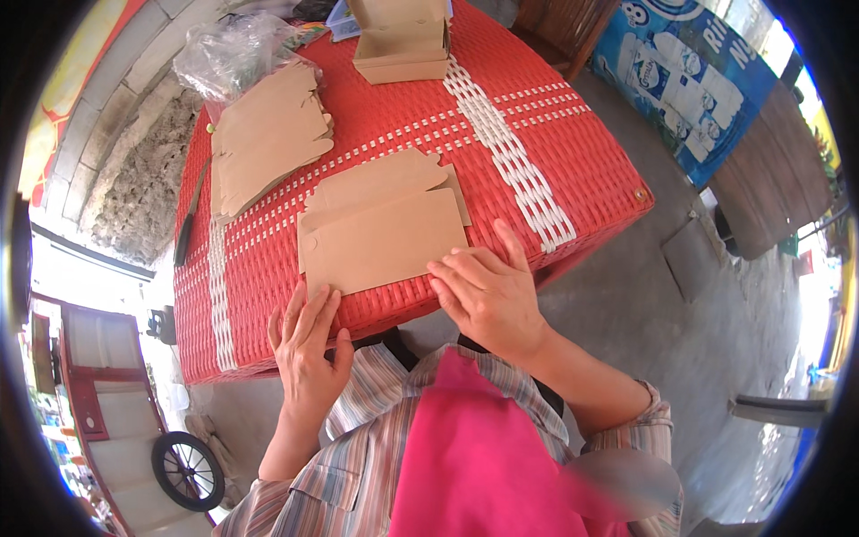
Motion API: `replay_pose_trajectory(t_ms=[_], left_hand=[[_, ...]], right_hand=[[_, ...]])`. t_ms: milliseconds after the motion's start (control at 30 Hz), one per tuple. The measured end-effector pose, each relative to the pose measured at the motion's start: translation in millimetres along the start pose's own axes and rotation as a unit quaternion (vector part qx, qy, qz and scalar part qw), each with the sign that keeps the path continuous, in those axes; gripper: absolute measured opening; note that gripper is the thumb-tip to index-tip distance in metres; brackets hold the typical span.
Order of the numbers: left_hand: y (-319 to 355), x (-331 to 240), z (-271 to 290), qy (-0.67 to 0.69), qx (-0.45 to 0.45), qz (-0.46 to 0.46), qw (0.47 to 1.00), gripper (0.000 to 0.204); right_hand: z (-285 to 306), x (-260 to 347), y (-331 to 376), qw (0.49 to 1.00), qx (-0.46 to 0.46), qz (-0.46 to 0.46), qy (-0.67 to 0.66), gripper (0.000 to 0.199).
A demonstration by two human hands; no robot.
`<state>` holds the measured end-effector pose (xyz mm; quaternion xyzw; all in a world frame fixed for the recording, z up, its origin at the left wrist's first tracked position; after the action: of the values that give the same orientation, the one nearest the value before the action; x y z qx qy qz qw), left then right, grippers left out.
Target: The person assembles flat cardboard pieces into small rectangular boxes by hand. They fold the cardboard along pre-scored lines, tuck the flaps into slots, and secure the structure to form a finished box. The person repeats this process for multiple units, stacking the completed boxes on the table.
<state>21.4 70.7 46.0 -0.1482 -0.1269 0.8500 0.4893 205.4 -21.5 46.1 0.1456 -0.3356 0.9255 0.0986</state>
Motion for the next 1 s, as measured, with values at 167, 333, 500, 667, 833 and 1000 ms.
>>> replay_pose_trajectory(t_ms=[167,333,500,667,833,1000], left_hand=[[10,12,-3,0.05,-0.061,0.0,0.997,0.043],[17,13,-4,0.051,-0.099,-0.006,0.994,0.041],[15,12,0,0.082,-0.122,-0.002,0.989,0.037],[21,20,-1,0.123,-0.131,0.005,0.984,0.04],[28,37,5,0.306,-0.197,0.111,0.925,0.06],[35,62,-8,0.538,-0.197,0.184,0.798,0.064]], right_hand=[[-2,-25,9,0.995,0.021,-0.061,-0.077,0.026],[8,-49,19,0.984,-0.043,-0.168,-0.048,0.048],[-6,-40,16,0.977,-0.002,-0.161,-0.139,0.047],[2,-27,2,0.977,0.002,-0.117,-0.179,0.047],[-4,-19,-3,0.948,0.081,-0.137,-0.274,0.038],[-16,-8,6,0.965,0.122,-0.017,-0.231,0.017]])
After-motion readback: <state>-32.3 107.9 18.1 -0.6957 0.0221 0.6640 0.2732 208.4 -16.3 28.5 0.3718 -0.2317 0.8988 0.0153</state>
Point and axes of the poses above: each hand's wrist, its own y-axis away from the middle knuckle, its own z-axis out of the back of the hand, x = y × z, the point moved 9 cm from there along -y, towards the middle knuckle, and after that the axes turned 9 degrees about -z, right-handed, at the moved point
